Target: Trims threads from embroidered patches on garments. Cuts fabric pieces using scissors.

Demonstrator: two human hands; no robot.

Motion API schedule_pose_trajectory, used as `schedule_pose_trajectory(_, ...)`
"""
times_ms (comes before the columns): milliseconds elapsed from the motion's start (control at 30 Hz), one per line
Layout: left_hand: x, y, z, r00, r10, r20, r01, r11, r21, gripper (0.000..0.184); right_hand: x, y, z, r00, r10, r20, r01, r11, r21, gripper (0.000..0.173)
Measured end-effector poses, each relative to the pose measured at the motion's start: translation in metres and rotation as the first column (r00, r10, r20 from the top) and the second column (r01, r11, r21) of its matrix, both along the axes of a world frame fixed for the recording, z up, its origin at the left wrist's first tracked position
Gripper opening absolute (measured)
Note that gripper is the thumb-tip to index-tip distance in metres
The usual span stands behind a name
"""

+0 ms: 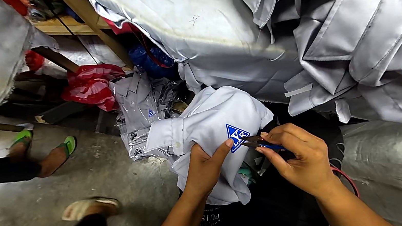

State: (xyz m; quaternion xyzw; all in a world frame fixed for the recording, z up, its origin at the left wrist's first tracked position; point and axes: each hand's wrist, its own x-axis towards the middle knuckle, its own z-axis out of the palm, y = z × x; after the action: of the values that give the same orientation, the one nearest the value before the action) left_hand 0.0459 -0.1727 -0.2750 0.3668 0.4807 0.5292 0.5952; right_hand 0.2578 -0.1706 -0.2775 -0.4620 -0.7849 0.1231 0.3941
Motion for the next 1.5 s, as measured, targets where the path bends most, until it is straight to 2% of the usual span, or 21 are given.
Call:
schedule_pose_trajectory(167, 0.000, -0.001, -0.001, 1.000, -0.002, -0.010, 0.002, 1.000, 0.008, 0.017, -0.001, -0.001, 0.000, 1.000, -0.003, 0.024, 0.002, 1.000, 0.018, 0.021)
schedule_pose_trajectory(300, 0.000, -0.001, 0.001, 1.000, 0.011, 0.002, -0.011, 1.000, -0.006, 0.017, -0.004, -0.002, -0.005, 0.999, -0.003, -0.043, 0.002, 1.000, -0.009, 0.022)
schedule_pose_trajectory(467, 0.002, -0.001, 0.006, 0.998, 0.040, 0.050, -0.035, 0.995, -0.095, 0.017, -0.008, -0.005, -0.012, 0.995, -0.019, -0.093, 0.018, 1.000, -0.010, 0.022)
schedule_pose_trajectory(600, 0.001, 0.000, 0.006, 0.998, 0.041, 0.055, -0.034, 0.991, -0.128, 0.017, -0.006, -0.005, -0.011, 0.999, 0.001, -0.040, 0.000, 1.000, 0.016, 0.022)
schedule_pose_trajectory(800, 0.001, -0.001, 0.005, 0.999, 0.029, 0.025, -0.027, 0.998, -0.065, 0.018, -0.001, -0.002, -0.002, 1.000, 0.009, 0.016, -0.009, 1.000, 0.007, 0.022)
schedule_pose_trajectory(1200, 0.000, -0.002, 0.003, 1.000, 0.014, -0.006, -0.014, 0.998, -0.054, 0.017, -0.003, -0.003, 0.000, 0.998, 0.003, 0.066, -0.005, 1.000, 0.029, 0.021)
schedule_pose_trajectory(1500, -0.001, 0.000, 0.006, 0.997, 0.037, 0.061, -0.029, 0.991, -0.132, 0.016, -0.006, 0.000, -0.011, 0.999, 0.041, 0.009, -0.041, 0.998, 0.038, 0.020)
